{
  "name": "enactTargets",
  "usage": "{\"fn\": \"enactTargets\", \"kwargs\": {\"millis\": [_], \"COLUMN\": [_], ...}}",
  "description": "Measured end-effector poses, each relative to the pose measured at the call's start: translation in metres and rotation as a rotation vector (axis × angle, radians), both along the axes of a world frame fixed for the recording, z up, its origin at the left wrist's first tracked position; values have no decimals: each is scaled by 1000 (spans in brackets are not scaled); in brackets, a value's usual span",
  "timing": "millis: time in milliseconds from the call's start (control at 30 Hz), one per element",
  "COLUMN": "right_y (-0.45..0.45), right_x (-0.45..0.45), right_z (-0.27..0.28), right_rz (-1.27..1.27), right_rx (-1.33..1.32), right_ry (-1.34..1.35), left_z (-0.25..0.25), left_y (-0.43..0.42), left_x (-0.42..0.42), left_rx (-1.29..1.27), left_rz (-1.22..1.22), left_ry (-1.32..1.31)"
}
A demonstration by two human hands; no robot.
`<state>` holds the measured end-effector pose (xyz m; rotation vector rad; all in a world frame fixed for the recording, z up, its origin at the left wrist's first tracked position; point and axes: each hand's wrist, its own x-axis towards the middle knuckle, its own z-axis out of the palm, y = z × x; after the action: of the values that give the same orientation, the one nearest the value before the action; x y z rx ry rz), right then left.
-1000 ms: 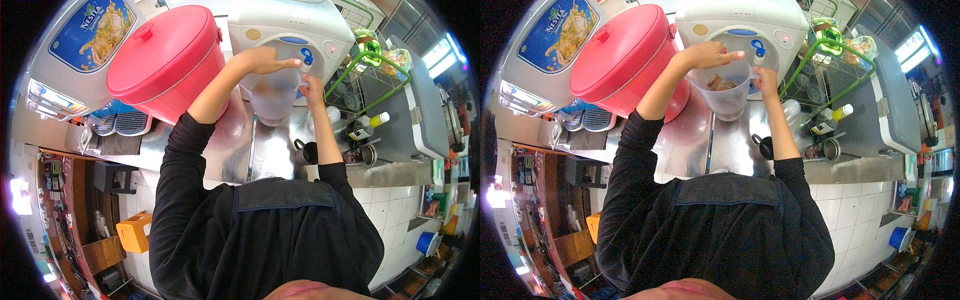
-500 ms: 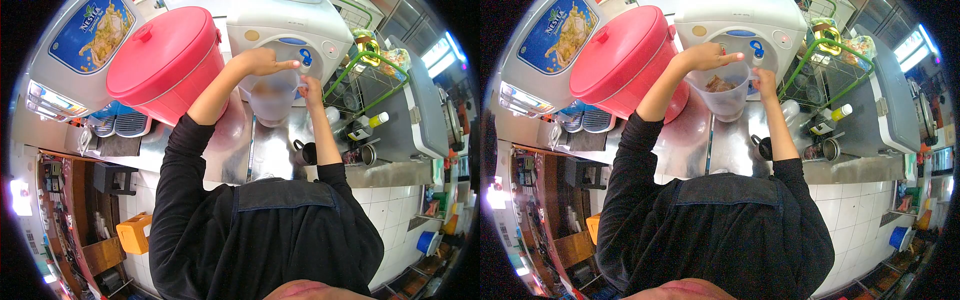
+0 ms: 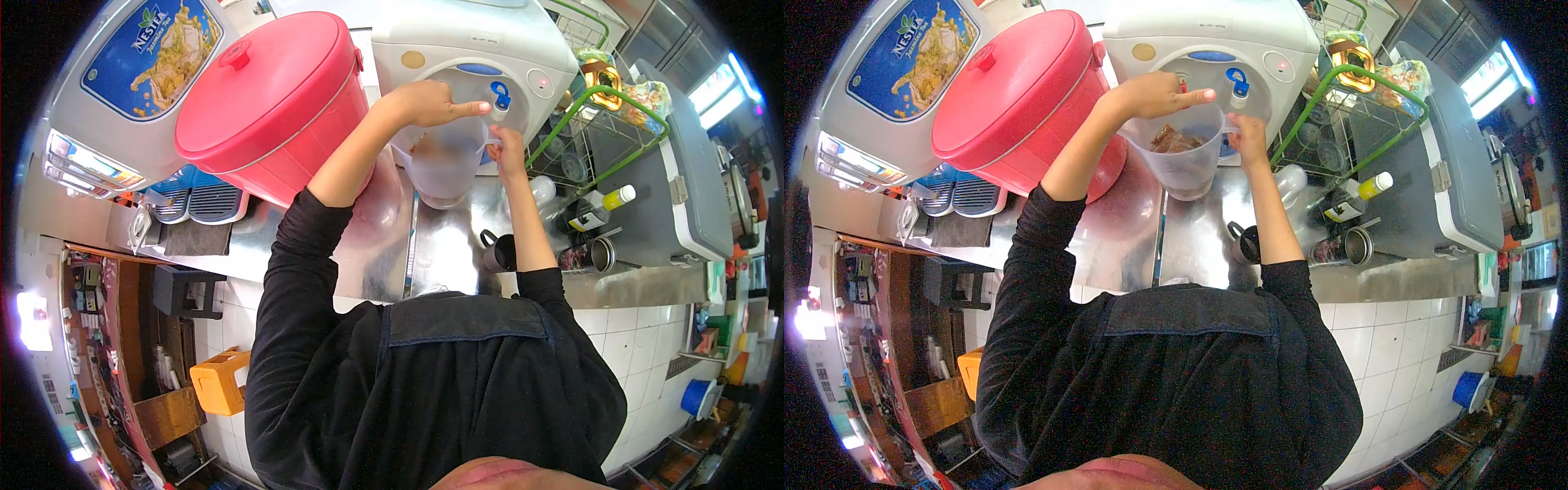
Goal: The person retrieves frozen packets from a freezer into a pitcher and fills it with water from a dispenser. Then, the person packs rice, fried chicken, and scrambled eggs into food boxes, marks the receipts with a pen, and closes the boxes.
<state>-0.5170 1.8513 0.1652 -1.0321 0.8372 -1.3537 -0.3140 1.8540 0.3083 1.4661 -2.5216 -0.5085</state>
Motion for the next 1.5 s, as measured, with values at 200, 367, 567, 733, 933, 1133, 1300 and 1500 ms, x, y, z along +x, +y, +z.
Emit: {"fn": "enactTargets", "kwargs": {"millis": [200, 367, 567, 733, 933, 1133, 1300, 1500], "right_y": [-3, -3, -3, -2, 0, 39, 118, 184], "right_x": [-2, -2, -2, -2, -3, 6, 23, 24], "right_z": [-4, -5, -5, -3, -6, -20, -12, -28], "right_rz": [24, 20, 29, 19, 16, -107, -189, -209], "right_rx": [-22, -31, -53, -54, -21, 23, 57, -40], "right_ry": [2, 8, 19, 18, 3, 0, 67, 172], "left_z": [-2, -1, 1, 2, 11, 16, -40, -137], "left_y": [-1, -1, 1, -2, -17, 34, 103, 150], "left_x": [0, 0, 0, 1, 9, 18, 58, 79], "left_rx": [-5, 8, 13, -16, -493, -893, -676, -85], "left_rz": [0, 5, 11, 7, -16, 341, 556, 592], "left_ry": [11, 4, 8, -27, -81, 627, 965, 1193]}}
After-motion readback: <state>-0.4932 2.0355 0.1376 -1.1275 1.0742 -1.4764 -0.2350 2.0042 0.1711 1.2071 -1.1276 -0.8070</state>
